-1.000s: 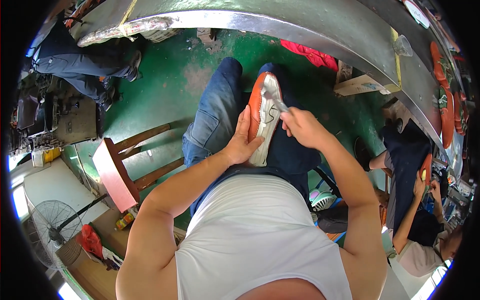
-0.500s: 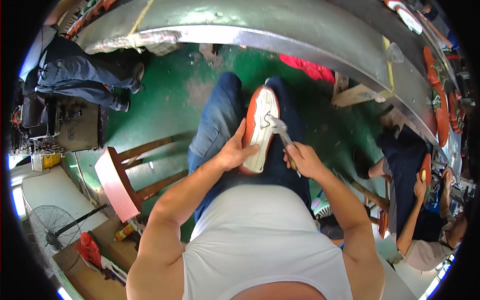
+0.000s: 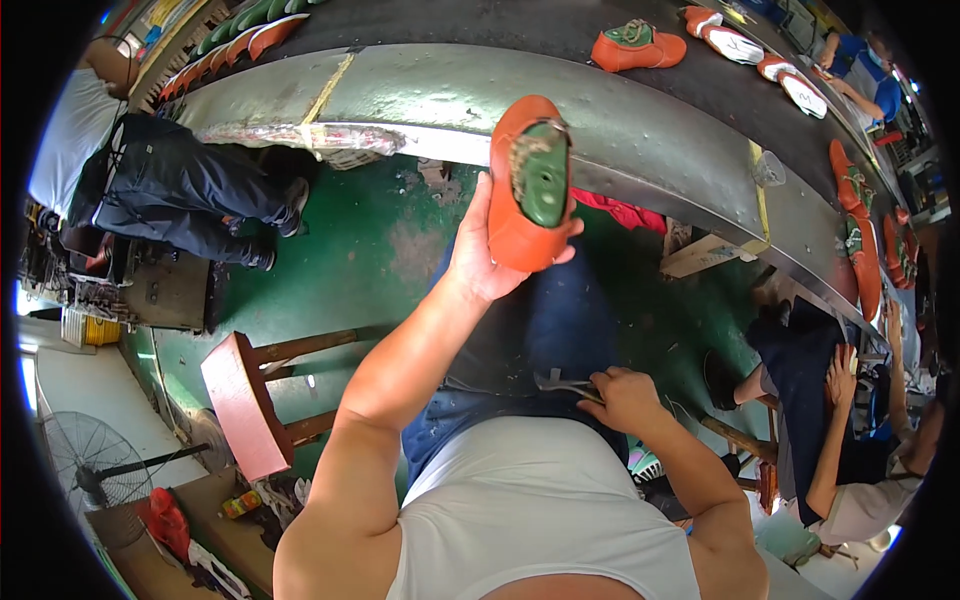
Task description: The person pulls and adjusts the upper of various shoes around a last using lasting pliers.
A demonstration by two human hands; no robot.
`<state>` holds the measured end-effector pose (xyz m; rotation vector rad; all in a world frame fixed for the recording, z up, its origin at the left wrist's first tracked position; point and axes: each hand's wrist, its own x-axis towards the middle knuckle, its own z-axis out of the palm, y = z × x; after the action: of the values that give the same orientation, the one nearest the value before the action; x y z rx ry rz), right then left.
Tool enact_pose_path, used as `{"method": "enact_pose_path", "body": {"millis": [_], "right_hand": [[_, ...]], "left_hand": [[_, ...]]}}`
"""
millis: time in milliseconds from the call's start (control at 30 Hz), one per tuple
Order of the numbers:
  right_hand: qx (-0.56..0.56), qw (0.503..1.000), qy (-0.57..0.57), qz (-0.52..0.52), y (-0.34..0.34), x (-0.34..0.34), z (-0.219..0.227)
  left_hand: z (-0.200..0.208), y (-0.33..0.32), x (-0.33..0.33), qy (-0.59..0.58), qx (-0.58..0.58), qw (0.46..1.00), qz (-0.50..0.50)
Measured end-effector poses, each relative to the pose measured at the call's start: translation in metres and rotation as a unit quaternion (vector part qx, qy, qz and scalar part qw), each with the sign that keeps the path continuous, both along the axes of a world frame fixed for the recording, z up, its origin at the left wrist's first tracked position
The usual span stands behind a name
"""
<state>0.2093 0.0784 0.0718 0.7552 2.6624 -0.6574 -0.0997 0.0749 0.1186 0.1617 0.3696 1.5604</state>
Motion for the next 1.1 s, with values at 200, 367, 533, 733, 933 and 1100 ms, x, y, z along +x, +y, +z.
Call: {"method": "enact_pose_path", "body": {"millis": [200,367,533,733,933,1100], "right_hand": [[0.042,0.994,0.098,0.015,0.011,-0.003,0.004],[0.090,0.917,0.388,-0.016,0.059,-0.051,0.053],[0.115,0.863,0.491,0.026,0.092,-0.111,0.114],[0.159,0.898,0.356,0.203,0.123,-0.171,0.125],[-0.440,0.721,0.532,-0.063,0.151,-0.192,0.107],[-0.522,0.611,0.571,-0.169,0.153,-0.180,0.104]], "left_hand": [[-0.015,0.020,0.006,-0.094,0.090,0.991,0.007],[-0.009,0.023,0.015,-0.071,0.050,0.996,0.037],[-0.023,0.014,0.015,-0.061,0.086,0.994,0.006],[-0.036,0.010,0.028,0.040,-0.004,0.997,0.067],[-0.034,0.013,0.011,0.050,-0.011,0.998,0.022],[-0.030,0.016,0.012,0.067,-0.040,0.996,0.041]]}}
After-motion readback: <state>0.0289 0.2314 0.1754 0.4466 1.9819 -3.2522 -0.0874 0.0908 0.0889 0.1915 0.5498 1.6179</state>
